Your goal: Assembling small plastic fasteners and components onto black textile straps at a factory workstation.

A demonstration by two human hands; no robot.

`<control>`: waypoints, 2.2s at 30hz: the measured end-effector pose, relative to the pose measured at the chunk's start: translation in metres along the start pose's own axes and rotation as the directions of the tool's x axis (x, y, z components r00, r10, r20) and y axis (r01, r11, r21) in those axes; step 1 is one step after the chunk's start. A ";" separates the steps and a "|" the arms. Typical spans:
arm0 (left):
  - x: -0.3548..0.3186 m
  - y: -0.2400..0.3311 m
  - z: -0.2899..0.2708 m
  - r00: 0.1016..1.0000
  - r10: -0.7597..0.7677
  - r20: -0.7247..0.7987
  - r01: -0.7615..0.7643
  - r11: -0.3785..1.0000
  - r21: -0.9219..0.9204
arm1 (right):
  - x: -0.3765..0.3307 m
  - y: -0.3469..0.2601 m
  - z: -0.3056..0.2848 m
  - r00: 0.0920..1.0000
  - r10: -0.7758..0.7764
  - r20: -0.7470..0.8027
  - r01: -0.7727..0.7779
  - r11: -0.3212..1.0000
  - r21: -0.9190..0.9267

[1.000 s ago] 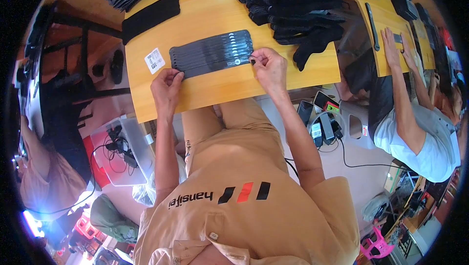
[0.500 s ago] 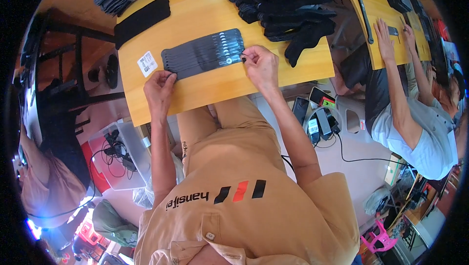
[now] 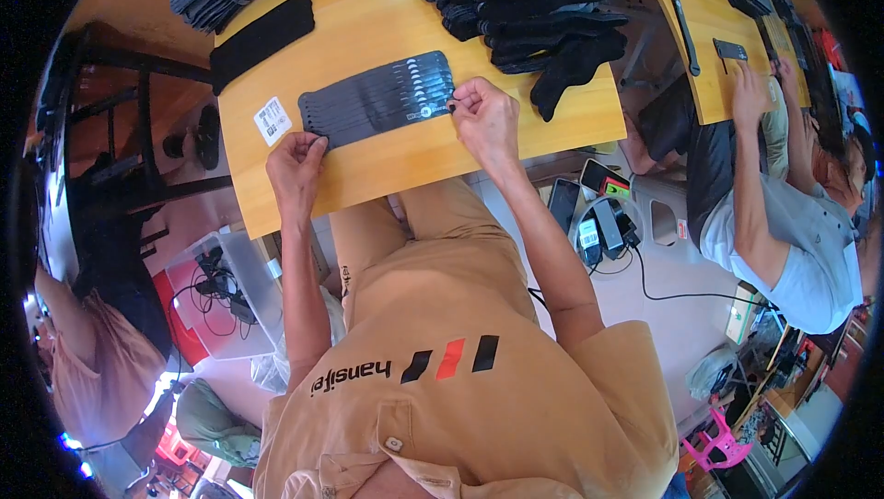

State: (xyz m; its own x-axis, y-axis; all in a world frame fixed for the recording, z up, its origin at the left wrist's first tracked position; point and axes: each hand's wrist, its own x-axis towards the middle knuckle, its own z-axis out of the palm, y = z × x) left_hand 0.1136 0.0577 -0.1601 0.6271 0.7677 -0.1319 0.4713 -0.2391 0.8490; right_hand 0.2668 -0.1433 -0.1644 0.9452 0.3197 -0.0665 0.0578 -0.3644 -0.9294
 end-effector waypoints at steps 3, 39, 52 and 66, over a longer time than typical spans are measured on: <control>0.001 0.003 0.001 1.000 -0.002 -0.002 0.002 1.000 0.023 | 0.001 0.000 0.001 1.000 0.026 -0.008 -0.026 0.999 -0.021; 0.010 0.013 0.047 0.749 0.578 0.325 -0.632 0.474 0.613 | 0.007 -0.015 0.067 0.734 -0.560 0.385 0.670 0.501 -0.548; 0.012 0.014 0.045 0.823 0.540 0.174 -0.530 0.621 0.577 | 0.016 -0.008 0.035 0.787 -0.504 0.357 0.609 0.541 -0.580; 0.017 0.027 -0.004 0.958 0.210 -0.193 -0.159 0.955 0.252 | 0.022 0.003 0.015 0.905 -0.413 -0.107 0.401 0.909 -0.116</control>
State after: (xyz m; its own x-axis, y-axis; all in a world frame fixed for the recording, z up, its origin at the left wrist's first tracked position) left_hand 0.1343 0.0673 -0.1374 0.5805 0.8002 0.1507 0.5064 -0.4997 0.7028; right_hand 0.2834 -0.1243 -0.1744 0.8654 0.3464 0.3622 0.4688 -0.3041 -0.8293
